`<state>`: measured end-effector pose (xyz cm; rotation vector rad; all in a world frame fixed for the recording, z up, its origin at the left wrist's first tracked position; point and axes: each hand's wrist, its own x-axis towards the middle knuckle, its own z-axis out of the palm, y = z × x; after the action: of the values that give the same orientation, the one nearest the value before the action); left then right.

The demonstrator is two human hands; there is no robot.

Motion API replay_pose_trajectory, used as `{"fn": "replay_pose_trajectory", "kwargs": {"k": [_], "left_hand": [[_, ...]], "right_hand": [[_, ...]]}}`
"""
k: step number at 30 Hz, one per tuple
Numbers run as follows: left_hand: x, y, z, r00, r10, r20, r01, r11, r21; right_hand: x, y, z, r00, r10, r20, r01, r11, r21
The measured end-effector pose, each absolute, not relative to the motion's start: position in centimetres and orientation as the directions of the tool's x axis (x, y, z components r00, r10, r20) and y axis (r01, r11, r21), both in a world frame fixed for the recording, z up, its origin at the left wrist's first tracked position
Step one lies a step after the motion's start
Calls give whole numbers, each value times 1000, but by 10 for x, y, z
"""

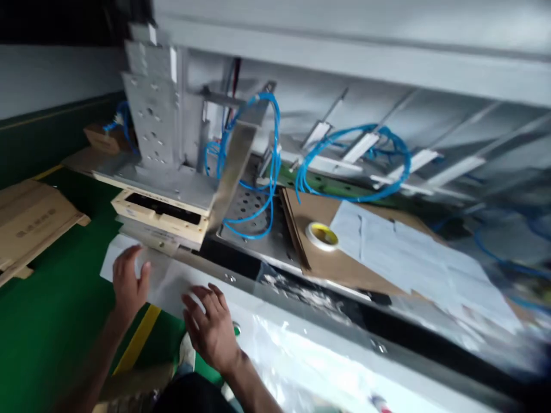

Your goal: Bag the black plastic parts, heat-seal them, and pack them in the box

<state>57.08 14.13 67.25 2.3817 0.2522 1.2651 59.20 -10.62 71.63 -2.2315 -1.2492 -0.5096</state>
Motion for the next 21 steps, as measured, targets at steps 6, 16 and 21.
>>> {"fn": "replay_pose_trajectory", "kwargs": {"k": [6, 16, 21], "left_hand": [[477, -16, 610, 830, 22, 558, -282, -846, 453], [455, -73, 597, 887, 66, 457, -119, -924, 364], [444, -79, 595, 913, 48, 405, -84, -950, 301]], "right_hand": [[504, -233, 702, 724, 428, 540, 687, -518, -510], [470, -424, 673, 751, -234, 618, 25, -925, -380], [469, -562, 646, 603, -648, 465, -416, -753, -510]]}}
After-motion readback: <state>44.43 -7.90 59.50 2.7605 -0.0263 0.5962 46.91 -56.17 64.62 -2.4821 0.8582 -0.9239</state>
